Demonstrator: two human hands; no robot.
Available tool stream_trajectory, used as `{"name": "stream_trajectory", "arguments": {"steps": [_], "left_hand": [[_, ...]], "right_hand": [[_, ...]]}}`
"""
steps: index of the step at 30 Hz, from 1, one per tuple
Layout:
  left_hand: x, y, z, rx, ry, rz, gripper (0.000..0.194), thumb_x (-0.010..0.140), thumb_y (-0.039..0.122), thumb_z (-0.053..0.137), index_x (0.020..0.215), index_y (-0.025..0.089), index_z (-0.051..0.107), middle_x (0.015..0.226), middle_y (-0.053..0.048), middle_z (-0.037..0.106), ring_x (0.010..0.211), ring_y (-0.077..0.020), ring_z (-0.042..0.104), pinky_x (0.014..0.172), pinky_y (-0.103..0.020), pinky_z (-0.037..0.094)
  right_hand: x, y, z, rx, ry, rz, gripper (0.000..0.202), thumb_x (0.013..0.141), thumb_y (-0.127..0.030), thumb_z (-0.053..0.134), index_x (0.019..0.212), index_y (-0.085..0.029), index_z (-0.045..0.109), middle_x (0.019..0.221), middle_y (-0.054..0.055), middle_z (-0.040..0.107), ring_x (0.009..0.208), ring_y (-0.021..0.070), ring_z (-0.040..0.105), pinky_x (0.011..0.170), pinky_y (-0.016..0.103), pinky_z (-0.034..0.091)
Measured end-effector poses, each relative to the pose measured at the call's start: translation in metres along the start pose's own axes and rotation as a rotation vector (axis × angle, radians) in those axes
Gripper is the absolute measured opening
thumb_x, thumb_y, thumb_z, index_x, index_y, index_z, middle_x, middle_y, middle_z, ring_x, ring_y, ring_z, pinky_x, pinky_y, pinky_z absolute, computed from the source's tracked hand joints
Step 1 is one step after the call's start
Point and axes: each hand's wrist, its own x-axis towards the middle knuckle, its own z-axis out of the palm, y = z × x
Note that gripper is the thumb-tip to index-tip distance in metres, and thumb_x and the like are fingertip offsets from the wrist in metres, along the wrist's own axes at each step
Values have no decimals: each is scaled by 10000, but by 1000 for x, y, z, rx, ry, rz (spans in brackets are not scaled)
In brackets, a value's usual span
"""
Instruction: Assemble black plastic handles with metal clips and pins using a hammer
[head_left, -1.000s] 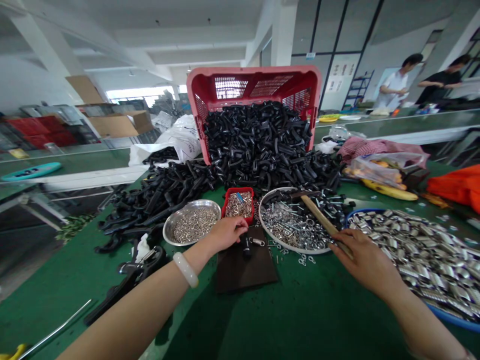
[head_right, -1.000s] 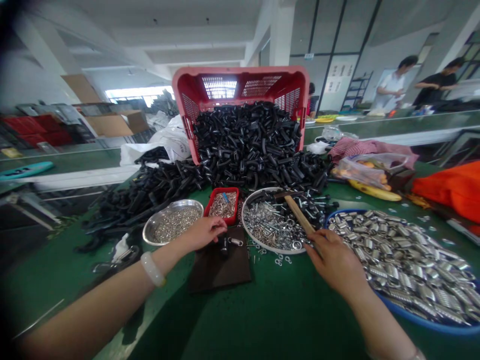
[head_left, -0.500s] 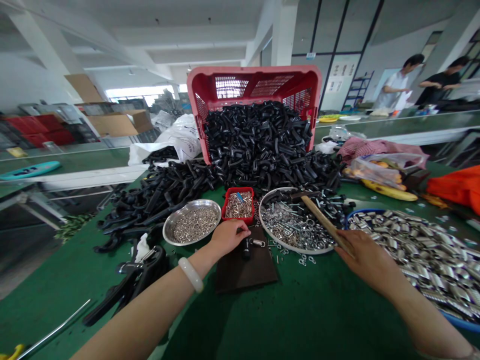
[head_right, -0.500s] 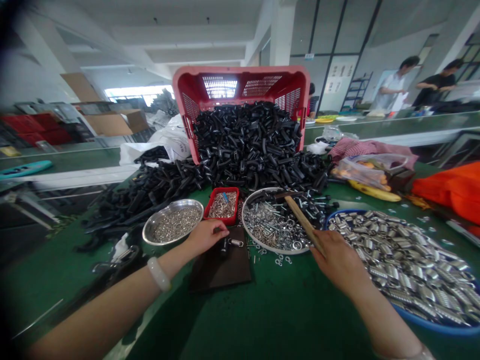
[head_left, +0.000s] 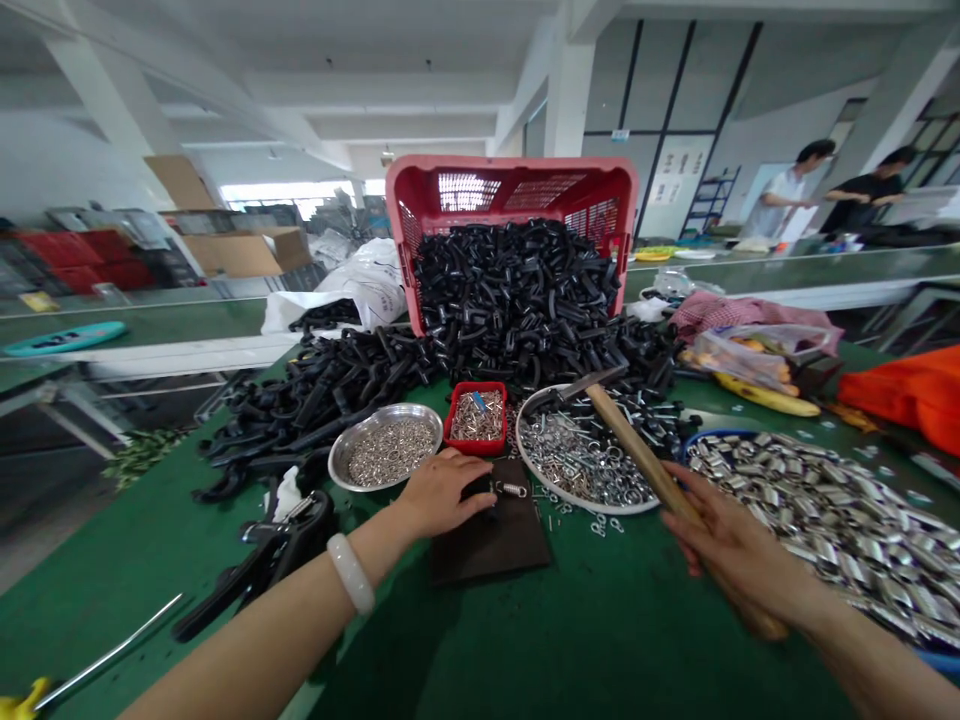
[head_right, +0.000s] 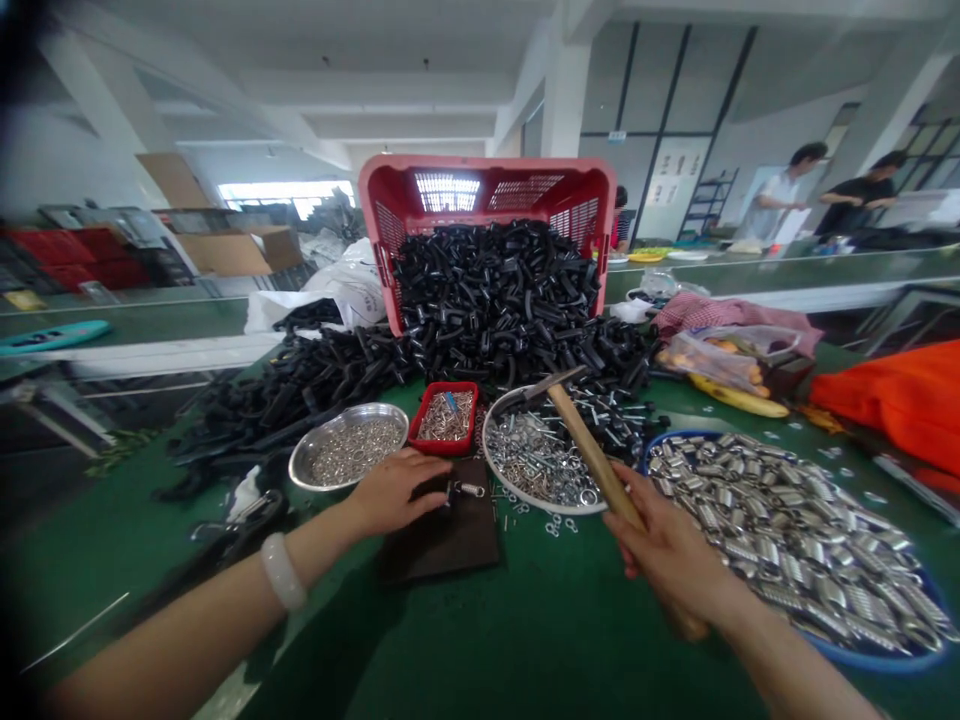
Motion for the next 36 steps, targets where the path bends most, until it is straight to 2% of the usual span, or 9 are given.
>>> {"name": "stream_trajectory", "arguments": {"steps": [3, 10, 15, 18, 22, 26, 29, 32, 36], "left_hand": [[-9, -8, 4, -63, -33, -27, 701, 649, 623, 532, 1204, 197, 481, 1147, -80, 555, 1029, -232, 487, 888, -343, 371], [-4, -6, 27, -58, 139, -144, 557, 557, 566, 621, 970, 194, 590, 958, -54, 590, 923, -229, 520, 831, -333, 392], [0, -11, 32, -91, 131, -162, 582, 513, 548, 651, 975, 200, 582, 955, -43, 588, 932, -229, 516, 831, -332, 388], [0, -13, 34, -98, 141, -167, 591, 507, 556, 651, 966, 190, 583, 939, -47, 588, 910, -231, 520, 821, -336, 390], [-1, -13, 32, -87, 120, -169, 602, 507, 568, 648, 967, 185, 582, 933, -55, 585, 899, -236, 522, 803, -335, 393], [-2, -9, 28, -80, 95, -174, 589, 535, 563, 634, 994, 201, 555, 966, -54, 577, 932, -249, 516, 822, -349, 382], [-4, -4, 25, -71, 96, -180, 578, 555, 543, 628, 1006, 199, 519, 993, -62, 572, 939, -260, 523, 831, -365, 376], [-5, 0, 20, -137, 100, -261, 566, 573, 524, 624, 1007, 193, 474, 933, -62, 587, 848, -247, 565, 762, -355, 407], [-5, 16, 6, -351, 260, -349, 585, 567, 543, 635, 980, 182, 432, 918, -63, 581, 807, -225, 574, 707, -337, 426]], "right_hand": [[-29, -5, 13, -53, -167, -56, 604, 854, -409, 354, 1385, -206, 149, 488, -39, 544, 404, 147, 546, 406, 251, 478], [-35, -15, 46, -414, -187, -428, 469, 856, -239, 323, 1322, -272, 359, 938, 72, 661, 791, 200, 644, 700, 321, 537], [-37, -26, 41, -451, -27, -572, 553, 874, -206, 322, 1390, -292, 141, 1117, 79, 597, 945, 196, 603, 761, 303, 522], [-40, -19, 40, -496, 21, -616, 552, 865, -178, 317, 1388, -273, 172, 930, 90, 650, 753, 186, 644, 621, 269, 543], [-43, -15, 40, -382, -144, -428, 450, 857, -245, 345, 1301, -295, 392, 717, 35, 638, 539, 144, 610, 493, 230, 521], [-42, -21, 32, -27, -226, 45, 508, 866, -432, 295, 1352, -285, 278, 693, 6, 583, 346, 93, 500, 298, 203, 421], [-24, -13, 13, 49, -151, 161, 588, 833, -504, 314, 1367, -279, 217, 717, 2, 564, 343, 92, 484, 300, 220, 409], [8, 6, -15, -186, -90, 96, 583, 800, -487, 353, 1324, -230, 344, 689, 32, 590, 396, 143, 524, 374, 291, 450], [38, 2, -17, -501, 323, -191, 373, 688, -428, 542, 978, -222, 655, 929, 138, 625, 811, 285, 588, 636, 401, 476]]}}
